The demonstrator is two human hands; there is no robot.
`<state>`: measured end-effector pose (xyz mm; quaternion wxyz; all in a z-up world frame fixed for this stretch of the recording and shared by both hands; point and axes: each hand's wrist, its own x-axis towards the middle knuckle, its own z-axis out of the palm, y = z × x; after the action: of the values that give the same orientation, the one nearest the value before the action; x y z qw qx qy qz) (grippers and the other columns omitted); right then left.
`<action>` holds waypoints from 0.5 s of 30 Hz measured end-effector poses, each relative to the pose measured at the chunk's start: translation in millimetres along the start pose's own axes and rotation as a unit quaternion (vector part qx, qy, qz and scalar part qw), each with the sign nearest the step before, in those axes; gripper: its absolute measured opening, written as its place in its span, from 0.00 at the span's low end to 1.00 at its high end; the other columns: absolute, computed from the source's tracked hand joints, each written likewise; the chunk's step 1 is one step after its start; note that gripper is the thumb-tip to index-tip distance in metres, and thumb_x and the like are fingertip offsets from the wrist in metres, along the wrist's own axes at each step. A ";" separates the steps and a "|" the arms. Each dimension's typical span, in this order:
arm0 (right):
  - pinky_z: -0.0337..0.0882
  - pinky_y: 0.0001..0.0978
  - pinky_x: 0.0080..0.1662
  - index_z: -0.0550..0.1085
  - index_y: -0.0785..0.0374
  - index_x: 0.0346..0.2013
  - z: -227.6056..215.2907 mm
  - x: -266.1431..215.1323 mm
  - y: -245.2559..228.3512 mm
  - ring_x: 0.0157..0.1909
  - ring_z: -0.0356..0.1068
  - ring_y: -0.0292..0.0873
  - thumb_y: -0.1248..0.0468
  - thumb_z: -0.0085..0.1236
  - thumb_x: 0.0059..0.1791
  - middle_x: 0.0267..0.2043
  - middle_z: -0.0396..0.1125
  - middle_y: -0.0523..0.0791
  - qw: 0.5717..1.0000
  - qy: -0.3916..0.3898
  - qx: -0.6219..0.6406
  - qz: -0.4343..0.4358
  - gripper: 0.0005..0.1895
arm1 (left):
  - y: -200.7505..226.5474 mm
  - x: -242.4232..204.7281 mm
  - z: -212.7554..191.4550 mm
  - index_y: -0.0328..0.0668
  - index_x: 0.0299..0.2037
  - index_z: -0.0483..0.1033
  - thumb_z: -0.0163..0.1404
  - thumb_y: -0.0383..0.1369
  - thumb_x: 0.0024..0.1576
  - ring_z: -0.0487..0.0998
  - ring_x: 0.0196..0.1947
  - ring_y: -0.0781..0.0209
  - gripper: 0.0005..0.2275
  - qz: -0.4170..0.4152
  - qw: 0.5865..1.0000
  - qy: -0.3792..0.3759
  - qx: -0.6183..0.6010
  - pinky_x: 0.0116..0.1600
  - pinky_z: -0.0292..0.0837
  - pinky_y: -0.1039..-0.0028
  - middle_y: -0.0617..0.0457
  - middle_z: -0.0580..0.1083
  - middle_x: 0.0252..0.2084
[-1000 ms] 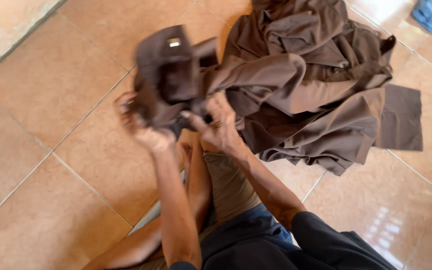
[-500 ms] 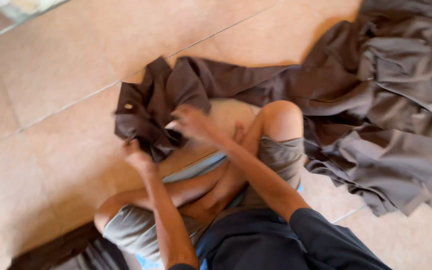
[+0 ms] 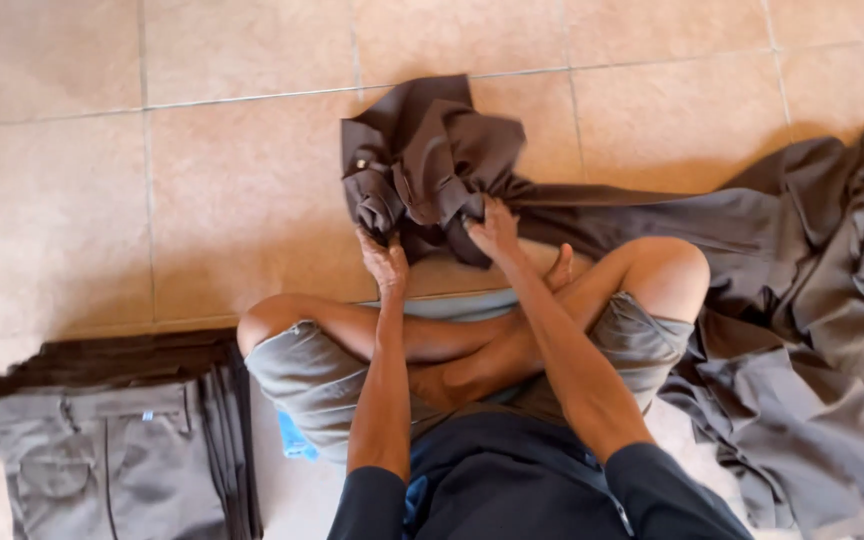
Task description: Folding brown trousers and stacking them neatly on the floor.
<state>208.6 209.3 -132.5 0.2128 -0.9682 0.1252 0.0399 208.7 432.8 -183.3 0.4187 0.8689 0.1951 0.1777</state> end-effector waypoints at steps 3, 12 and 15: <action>0.71 0.61 0.47 0.77 0.59 0.52 -38.3 -46.2 -73.8 0.52 0.72 0.60 0.49 0.64 0.46 0.45 0.73 0.52 0.918 -0.064 0.391 0.007 0.25 | 58.9 25.0 -57.0 0.43 0.46 0.73 0.55 0.17 0.50 0.78 0.42 0.62 0.16 -0.049 0.936 -0.055 -0.343 0.51 0.74 0.66 0.50 0.77 0.38; 0.55 0.49 0.71 0.75 0.63 0.63 -117.6 -140.9 -139.1 0.69 0.57 0.63 0.71 0.48 0.56 0.63 0.52 0.61 0.800 0.351 0.277 -0.399 0.20 | 234.8 121.8 -235.9 0.39 0.57 0.76 0.59 0.20 0.55 0.78 0.56 0.53 0.19 0.154 0.861 -0.144 -0.463 0.61 0.76 0.62 0.42 0.79 0.52; 0.65 0.28 0.58 0.64 0.71 0.56 -130.0 -206.4 -161.9 0.52 0.67 0.41 0.69 0.54 0.54 0.53 0.68 0.46 0.757 0.126 0.632 -0.103 0.17 | 209.0 143.4 -189.2 0.51 0.75 0.61 0.54 0.09 0.61 0.62 0.45 0.64 0.35 0.151 0.769 -0.275 -0.557 0.65 0.64 0.80 0.60 0.66 0.49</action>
<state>54.5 343.1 77.4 0.7618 -0.6166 0.0468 -0.1930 282.5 507.5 115.0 0.8325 0.5137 -0.1952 0.0697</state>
